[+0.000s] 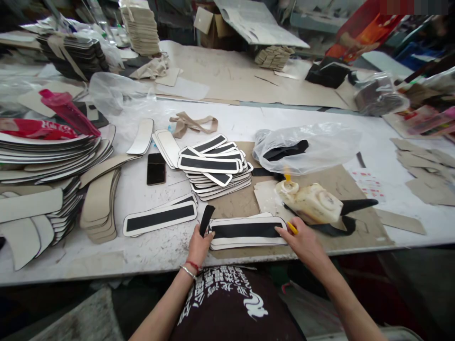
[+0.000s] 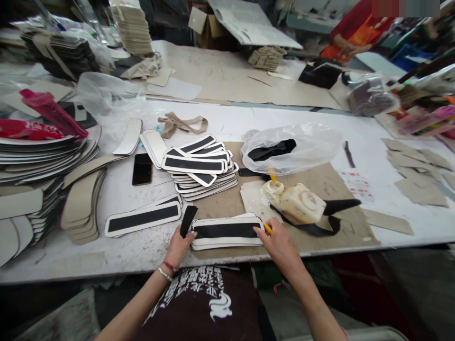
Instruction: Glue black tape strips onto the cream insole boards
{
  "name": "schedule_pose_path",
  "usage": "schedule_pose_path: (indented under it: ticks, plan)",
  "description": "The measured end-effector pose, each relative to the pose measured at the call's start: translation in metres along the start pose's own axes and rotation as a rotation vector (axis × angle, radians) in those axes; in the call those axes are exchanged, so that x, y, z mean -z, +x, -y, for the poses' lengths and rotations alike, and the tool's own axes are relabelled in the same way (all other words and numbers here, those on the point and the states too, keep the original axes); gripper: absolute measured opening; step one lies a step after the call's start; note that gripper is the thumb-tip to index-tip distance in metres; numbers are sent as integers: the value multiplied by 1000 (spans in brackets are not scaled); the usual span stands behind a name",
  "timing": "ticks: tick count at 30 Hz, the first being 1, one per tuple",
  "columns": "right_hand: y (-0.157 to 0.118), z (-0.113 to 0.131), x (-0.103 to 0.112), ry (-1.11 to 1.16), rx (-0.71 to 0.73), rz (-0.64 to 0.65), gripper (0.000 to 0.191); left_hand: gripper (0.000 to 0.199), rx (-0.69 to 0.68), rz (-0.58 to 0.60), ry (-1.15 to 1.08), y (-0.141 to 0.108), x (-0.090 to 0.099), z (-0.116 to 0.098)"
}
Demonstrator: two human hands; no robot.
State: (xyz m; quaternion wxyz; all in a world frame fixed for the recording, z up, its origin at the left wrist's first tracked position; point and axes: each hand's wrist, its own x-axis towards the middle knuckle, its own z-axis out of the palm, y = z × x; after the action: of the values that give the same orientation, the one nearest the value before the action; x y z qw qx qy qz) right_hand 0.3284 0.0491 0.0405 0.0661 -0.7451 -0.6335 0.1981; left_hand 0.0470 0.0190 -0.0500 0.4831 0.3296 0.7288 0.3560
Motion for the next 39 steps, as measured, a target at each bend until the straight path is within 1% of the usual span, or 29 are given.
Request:
schedule_pose_path:
  ticks: [3,6,11,14,16,18,21,25,27,28,30,33,36,39]
  plan:
    - [0,10,9,-2,-35,42,30,28,5,2,-15,2,1,3]
    - [1,15,16,52,-36,56,32,31,-2,18,-33,4,1,8]
    - [2,15,26,272,23,55,34,33,-25,69,-104,6,6,8]
    - [4,12,25,379,3,62,33,33,-12,68,-137,5,8,4]
    - [6,9,19,413,-25,81,32,33,-5,52,-136,4,8,1]
    - [9,3,10,405,-42,78,38,33,0,33,-128,2,7,-1]
    - [14,-7,-8,333,4,-1,43,34,-15,-1,-93,0,5,-2]
    - [19,-16,-31,225,137,-136,38,34,-44,-37,-60,-1,1,2]
    - [20,-17,-37,195,156,-176,34,34,-55,-49,-43,-1,-1,3]
    - [20,-18,-39,199,147,-172,32,34,-60,-52,-36,-1,-1,3]
    - [21,-20,-37,239,100,-113,27,35,-68,-47,-33,-1,-2,2]
    - [22,-25,-26,377,35,69,23,30,-94,-21,-56,-2,3,-5]
    - [23,-28,-11,607,-21,254,29,26,-97,6,-105,-6,11,-18]
    - [22,-24,2,809,-100,368,34,28,-24,8,-177,-14,17,-33]
